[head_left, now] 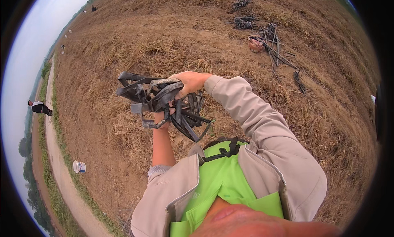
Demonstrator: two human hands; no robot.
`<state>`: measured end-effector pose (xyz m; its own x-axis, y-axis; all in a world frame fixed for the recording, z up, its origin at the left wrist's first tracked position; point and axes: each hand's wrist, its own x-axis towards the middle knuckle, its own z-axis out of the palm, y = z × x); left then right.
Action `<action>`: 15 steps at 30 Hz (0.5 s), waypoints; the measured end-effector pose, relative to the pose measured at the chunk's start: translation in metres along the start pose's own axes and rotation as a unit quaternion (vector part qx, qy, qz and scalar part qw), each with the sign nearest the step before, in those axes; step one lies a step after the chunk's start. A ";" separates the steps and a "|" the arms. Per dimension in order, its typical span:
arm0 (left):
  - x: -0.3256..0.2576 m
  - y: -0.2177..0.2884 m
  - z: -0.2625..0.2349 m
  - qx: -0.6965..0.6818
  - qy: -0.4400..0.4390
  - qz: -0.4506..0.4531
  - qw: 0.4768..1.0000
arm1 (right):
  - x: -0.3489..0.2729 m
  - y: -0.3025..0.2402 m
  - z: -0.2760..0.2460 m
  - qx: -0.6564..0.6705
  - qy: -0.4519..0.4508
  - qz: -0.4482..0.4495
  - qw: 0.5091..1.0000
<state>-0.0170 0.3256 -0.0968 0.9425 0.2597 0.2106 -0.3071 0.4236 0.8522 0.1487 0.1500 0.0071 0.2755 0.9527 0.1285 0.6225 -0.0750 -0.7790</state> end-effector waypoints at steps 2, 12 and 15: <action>0.012 -0.006 0.002 -0.091 0.079 -0.018 0.993 | 0.008 -0.011 0.019 -0.029 0.005 0.067 0.997; 0.034 -0.052 0.043 0.005 0.262 0.053 0.964 | -0.028 -0.013 0.063 0.078 0.094 0.102 0.987; 0.038 -0.060 0.049 0.095 0.276 -0.004 0.956 | -0.042 -0.012 0.065 -0.013 0.047 0.162 0.986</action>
<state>0.0441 0.2676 -0.1165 0.7154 0.6977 -0.0376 -0.2207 0.2766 0.9353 0.0824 0.1299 -0.0287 0.5289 0.8461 -0.0668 0.5086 -0.3789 -0.7732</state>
